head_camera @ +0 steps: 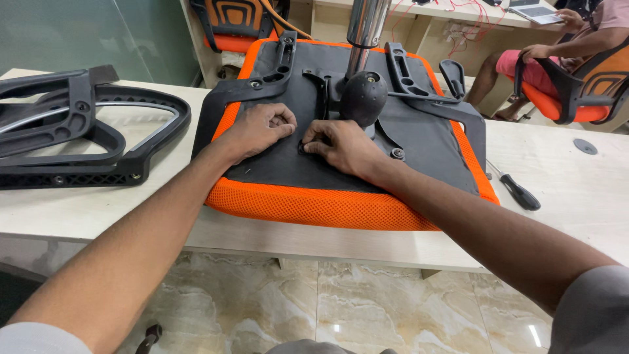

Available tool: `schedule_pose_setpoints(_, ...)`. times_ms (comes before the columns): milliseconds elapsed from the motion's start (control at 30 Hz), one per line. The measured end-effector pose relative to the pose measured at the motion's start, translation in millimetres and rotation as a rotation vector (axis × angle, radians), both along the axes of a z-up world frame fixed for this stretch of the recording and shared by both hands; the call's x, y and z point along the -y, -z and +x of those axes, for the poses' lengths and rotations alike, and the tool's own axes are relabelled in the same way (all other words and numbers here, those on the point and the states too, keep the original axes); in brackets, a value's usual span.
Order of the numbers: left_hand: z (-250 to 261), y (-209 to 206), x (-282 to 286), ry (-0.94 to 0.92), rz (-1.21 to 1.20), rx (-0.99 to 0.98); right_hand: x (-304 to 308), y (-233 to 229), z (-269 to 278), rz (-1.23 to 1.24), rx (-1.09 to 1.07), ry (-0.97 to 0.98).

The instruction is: The person attaches a black plastic bracket to the underside of an orange office chair seat using a screwdriver and screws. They then place the seat onto a metal chair base and secure it with additional screws and washers.

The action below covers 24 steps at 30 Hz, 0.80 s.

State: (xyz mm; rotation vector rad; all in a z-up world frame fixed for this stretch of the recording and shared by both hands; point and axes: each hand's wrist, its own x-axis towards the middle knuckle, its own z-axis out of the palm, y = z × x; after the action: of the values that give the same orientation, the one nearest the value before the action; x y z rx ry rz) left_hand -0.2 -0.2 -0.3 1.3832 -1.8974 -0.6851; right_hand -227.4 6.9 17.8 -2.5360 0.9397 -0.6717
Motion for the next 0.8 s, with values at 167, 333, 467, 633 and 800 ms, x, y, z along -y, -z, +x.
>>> schedule_pose_setpoints(167, 1, -1, 0, 0.004, -0.009, 0.006, -3, 2, 7, 0.003, -0.084, 0.114)
schedule_pose_setpoints(333, 1, 0, 0, 0.003, -0.012, -0.005, -4, 1, 4, -0.020, -0.031, 0.042)
schedule_pose_setpoints(467, 2, 1, 1, 0.019, -0.016, -0.020, 4, 3, -5, 0.058, 0.057, -0.060)
schedule_pose_setpoints(633, 2, 2, 1, 0.025, -0.002, -0.038, 4, 4, -4, -0.095, -0.006, -0.047)
schedule_pose_setpoints(800, 1, 0, 1, 0.012, 0.007, -0.037, -5, -2, 2, 0.024, -0.066, 0.070)
